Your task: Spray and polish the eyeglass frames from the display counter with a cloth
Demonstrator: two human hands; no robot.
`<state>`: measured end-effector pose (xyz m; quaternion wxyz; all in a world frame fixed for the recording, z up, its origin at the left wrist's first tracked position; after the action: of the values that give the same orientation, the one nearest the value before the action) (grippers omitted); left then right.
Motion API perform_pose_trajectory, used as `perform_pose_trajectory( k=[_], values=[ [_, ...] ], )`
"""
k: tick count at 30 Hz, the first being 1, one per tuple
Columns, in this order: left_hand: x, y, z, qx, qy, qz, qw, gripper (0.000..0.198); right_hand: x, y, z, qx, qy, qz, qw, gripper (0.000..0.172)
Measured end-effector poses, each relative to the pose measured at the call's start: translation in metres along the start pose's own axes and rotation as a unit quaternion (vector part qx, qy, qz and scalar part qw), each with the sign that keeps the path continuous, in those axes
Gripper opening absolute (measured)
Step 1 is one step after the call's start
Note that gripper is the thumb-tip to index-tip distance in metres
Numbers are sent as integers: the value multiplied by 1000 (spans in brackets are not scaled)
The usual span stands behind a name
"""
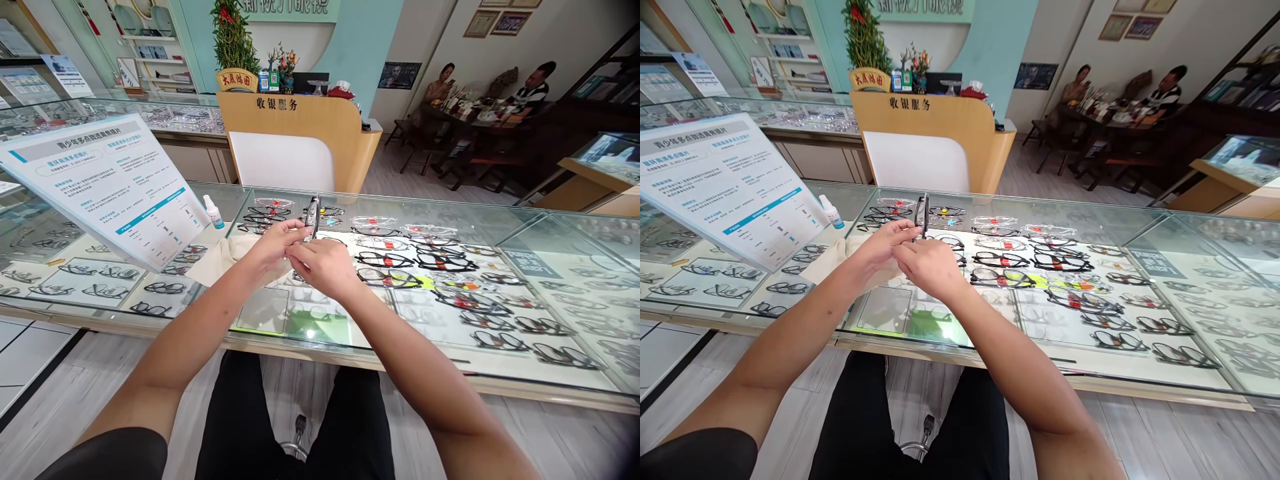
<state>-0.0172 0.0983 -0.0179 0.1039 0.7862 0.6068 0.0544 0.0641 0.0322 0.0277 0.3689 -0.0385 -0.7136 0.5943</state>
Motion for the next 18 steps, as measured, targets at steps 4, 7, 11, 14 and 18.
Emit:
perform_pose_trajectory(
  k=[4,7,11,14,18],
  values=[
    [-1,0,0,-6,-3,-10,1000,58,0,-1,1,-7,1,-3,1000,36],
    [-1,0,0,-1,-4,-18,1000,57,0,-1,2,-11,3,-2,1000,34],
    [1,-4,3,6,-1,-14,1000,55,1,3,3,-7,3,6,1000,33],
    [2,-9,0,8,12,-17,1000,56,0,0,-6,42,41,-6,998,29],
    [1,-14,-4,11,17,-23,1000,51,-9,-8,-51,164,199,-49,965,27]
  ],
)
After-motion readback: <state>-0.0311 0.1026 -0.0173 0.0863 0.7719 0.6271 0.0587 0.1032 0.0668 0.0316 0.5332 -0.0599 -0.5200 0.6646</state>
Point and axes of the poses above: each hand's wrist, its own x-axis towards the middle knuckle, its own y-axis out of the palm, z = x × y, the point moved 10 cm from there along x, towards the middle knuckle, and after that the axes turned 6 degrees about z, right-handed, at the moved point
